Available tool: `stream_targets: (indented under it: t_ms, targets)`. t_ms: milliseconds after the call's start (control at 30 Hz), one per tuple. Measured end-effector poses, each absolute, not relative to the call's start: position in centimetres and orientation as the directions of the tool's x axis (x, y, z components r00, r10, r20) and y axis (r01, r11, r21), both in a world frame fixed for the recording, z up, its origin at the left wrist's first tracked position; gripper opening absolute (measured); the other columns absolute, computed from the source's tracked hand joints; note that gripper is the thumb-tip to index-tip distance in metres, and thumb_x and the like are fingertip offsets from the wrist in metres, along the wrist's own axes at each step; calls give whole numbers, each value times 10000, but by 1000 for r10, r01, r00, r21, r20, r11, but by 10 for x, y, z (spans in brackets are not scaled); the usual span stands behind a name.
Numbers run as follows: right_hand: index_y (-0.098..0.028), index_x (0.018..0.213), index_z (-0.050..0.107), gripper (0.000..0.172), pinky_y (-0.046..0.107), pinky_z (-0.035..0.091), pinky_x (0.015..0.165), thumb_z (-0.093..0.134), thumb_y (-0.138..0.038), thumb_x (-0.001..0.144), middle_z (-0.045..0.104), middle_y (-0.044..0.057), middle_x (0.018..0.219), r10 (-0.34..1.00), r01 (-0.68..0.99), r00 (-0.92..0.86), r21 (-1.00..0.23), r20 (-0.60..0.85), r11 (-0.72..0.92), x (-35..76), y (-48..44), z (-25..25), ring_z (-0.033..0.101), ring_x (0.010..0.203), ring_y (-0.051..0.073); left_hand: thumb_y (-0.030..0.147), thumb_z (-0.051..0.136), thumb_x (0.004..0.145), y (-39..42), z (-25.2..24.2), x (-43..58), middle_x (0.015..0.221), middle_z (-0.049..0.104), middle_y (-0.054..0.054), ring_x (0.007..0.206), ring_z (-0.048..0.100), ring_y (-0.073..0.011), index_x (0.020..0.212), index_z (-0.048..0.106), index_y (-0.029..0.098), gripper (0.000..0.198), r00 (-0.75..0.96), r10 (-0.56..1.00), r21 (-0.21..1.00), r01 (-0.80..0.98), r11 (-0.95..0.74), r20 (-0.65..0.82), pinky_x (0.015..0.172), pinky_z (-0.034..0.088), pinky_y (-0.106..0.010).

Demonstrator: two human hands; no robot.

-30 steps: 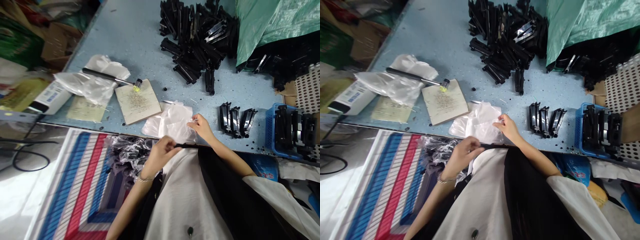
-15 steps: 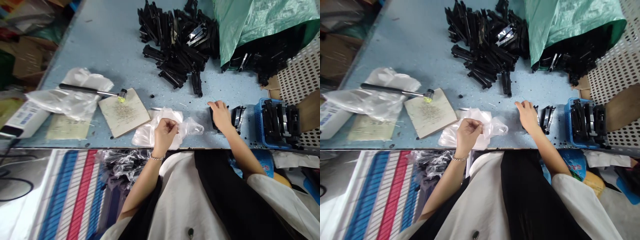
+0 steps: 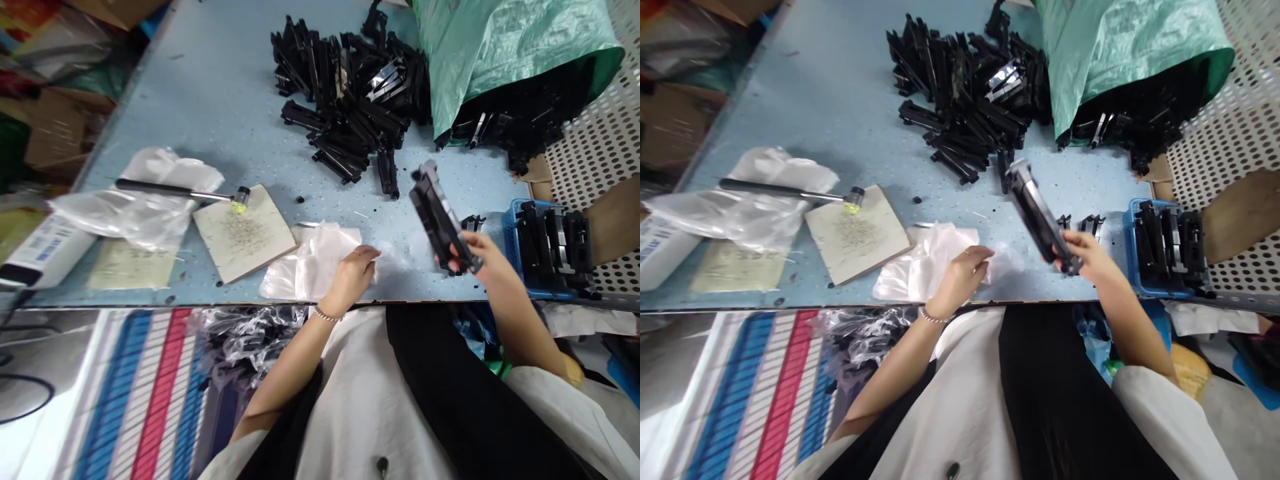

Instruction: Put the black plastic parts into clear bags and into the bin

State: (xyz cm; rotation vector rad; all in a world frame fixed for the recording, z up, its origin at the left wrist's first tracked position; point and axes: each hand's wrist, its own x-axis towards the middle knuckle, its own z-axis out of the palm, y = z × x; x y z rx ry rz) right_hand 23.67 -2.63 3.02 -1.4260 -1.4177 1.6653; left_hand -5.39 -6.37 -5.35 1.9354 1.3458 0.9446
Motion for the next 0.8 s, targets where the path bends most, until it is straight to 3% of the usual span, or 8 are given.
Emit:
stream_targets:
  t_ms: [100, 200, 300, 400, 533, 633, 700, 800]
  targets:
    - [-171, 736, 647, 359, 224, 317, 388, 808, -491, 721, 676, 50, 634, 690, -33, -459, -765, -560, -643, 219, -74, 8, 469, 424, 99, 51, 519, 859, -61, -58, -46, 1299, 652, -139, 770, 686, -136, 1260, 653, 156, 435, 188, 963, 809, 525, -266, 194, 816, 625, -346]
    - [-145, 767, 664, 330, 183, 269, 363, 802, -444, 759, 706, 72, 694, 596, -207, -503, -582, -626, -786, 206, -104, -19, 404, 421, 55, 59, 503, 885, -61, -56, -42, 1397, 598, -144, 764, 675, -106, 1385, 578, 195, 523, 175, 956, 812, 505, -292, 235, 806, 623, -307]
    - [-140, 885, 677, 208, 159, 279, 349, 740, -332, 834, 719, 82, 828, 520, -331, -557, -401, -648, -854, 202, -113, -39, 382, 452, 47, 64, 462, 931, -66, -52, -39, 1467, 551, -130, 1056, 696, -159, 1506, 457, 250, 605, 223, 918, 766, 505, -398, 329, 931, 608, -310]
    - [-135, 918, 665, 147, 153, 289, 332, 661, -281, 901, 692, 75, 855, 463, -358, -620, -296, -634, -885, 201, -111, -46, 360, 457, 50, 37, 423, 946, -74, -46, -36, 1499, 528, -120, 1364, 553, -218, 1576, 344, 266, 675, 346, 825, 675, 475, -565, 447, 1119, 523, -383]
    - [-135, 920, 667, 144, 149, 313, 345, 658, -277, 906, 681, 65, 830, 515, -381, -572, -349, -639, -856, 199, -103, -44, 371, 463, 52, 25, 427, 952, -78, -42, -41, 1478, 537, -126, 1375, 543, -219, 1554, 369, 252, 646, 391, 781, 642, 446, -624, 488, 1142, 508, -401]
    - [-152, 882, 672, 139, 165, 325, 360, 686, -290, 875, 688, 61, 772, 613, -417, -461, -453, -642, -788, 198, -101, -42, 390, 467, 65, 49, 466, 946, -75, -44, -54, 1420, 547, -135, 1270, 612, -242, 1312, 608, 217, 427, 172, 893, 689, 582, -432, 415, 1047, 573, -434]
    - [-169, 855, 669, 140, 183, 312, 356, 705, -304, 850, 689, 59, 743, 636, -411, -428, -488, -642, -770, 198, -102, -43, 400, 466, 79, 60, 467, 942, -72, -49, -62, 1404, 549, -142, 1240, 627, -254, 1163, 675, 191, 331, 111, 930, 685, 647, -336, 352, 1035, 575, -459]
    - [-183, 880, 674, 153, 193, 290, 356, 724, -314, 819, 701, 59, 793, 631, -394, -430, -495, -646, -775, 203, -105, -42, 404, 466, 79, 48, 417, 940, -67, -58, -69, 1377, 588, -148, 1296, 598, -255, 1266, 640, 176, 415, 107, 946, 666, 686, -293, 306, 1104, 528, -470]
